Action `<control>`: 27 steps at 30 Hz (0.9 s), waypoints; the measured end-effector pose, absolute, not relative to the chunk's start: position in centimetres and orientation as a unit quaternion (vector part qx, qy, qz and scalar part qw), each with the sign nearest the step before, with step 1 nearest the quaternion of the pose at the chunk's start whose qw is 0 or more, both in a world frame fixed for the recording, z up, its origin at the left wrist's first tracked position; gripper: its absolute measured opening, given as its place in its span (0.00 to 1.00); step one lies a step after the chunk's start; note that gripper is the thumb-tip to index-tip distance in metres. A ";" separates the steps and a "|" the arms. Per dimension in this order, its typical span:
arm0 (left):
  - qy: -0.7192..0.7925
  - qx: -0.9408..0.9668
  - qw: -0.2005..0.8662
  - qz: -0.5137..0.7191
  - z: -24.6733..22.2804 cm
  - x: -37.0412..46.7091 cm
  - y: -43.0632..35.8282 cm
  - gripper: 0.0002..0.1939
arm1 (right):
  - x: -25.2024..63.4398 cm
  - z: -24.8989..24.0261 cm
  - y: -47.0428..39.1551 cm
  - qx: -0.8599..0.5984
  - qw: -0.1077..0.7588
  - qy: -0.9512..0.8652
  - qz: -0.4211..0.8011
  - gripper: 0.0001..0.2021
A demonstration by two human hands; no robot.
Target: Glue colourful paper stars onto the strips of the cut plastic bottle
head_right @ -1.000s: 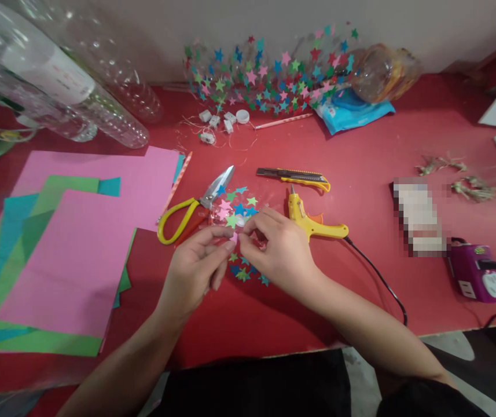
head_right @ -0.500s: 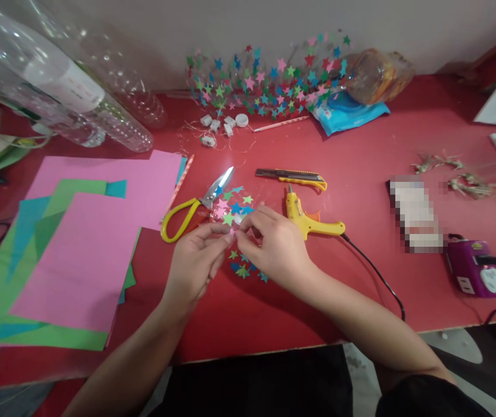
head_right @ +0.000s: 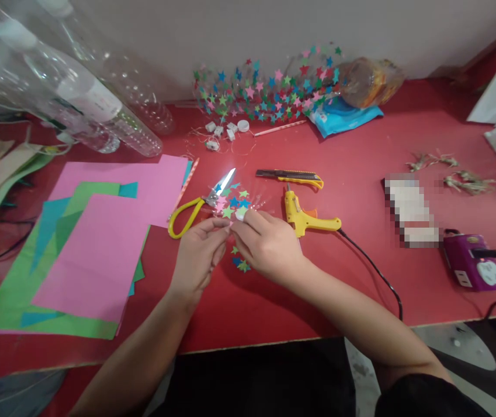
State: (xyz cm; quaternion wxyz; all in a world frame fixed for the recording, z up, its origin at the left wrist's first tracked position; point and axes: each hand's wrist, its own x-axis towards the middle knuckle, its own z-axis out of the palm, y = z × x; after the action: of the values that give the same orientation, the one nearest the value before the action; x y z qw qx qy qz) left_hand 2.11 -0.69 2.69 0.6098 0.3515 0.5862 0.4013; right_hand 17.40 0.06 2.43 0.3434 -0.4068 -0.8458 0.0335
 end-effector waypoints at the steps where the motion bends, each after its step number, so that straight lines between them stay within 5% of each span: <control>1: 0.585 0.350 0.610 0.404 2.7 2.2 -0.7 0.05 | 17.4 2.2 0.1 -0.402 0.343 -0.849 0.020 0.10; 27: 0.586 0.349 0.621 0.386 3.3 1.5 1.6 0.08 | 20.5 2.5 0.2 -0.458 0.420 -0.783 0.041 0.09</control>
State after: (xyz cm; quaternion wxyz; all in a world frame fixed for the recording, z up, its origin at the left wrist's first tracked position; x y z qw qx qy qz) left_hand 1.53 1.55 3.31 0.6210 0.3493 0.5862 0.3856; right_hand 20.47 0.17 2.49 0.4199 -0.4578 -0.7826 0.0409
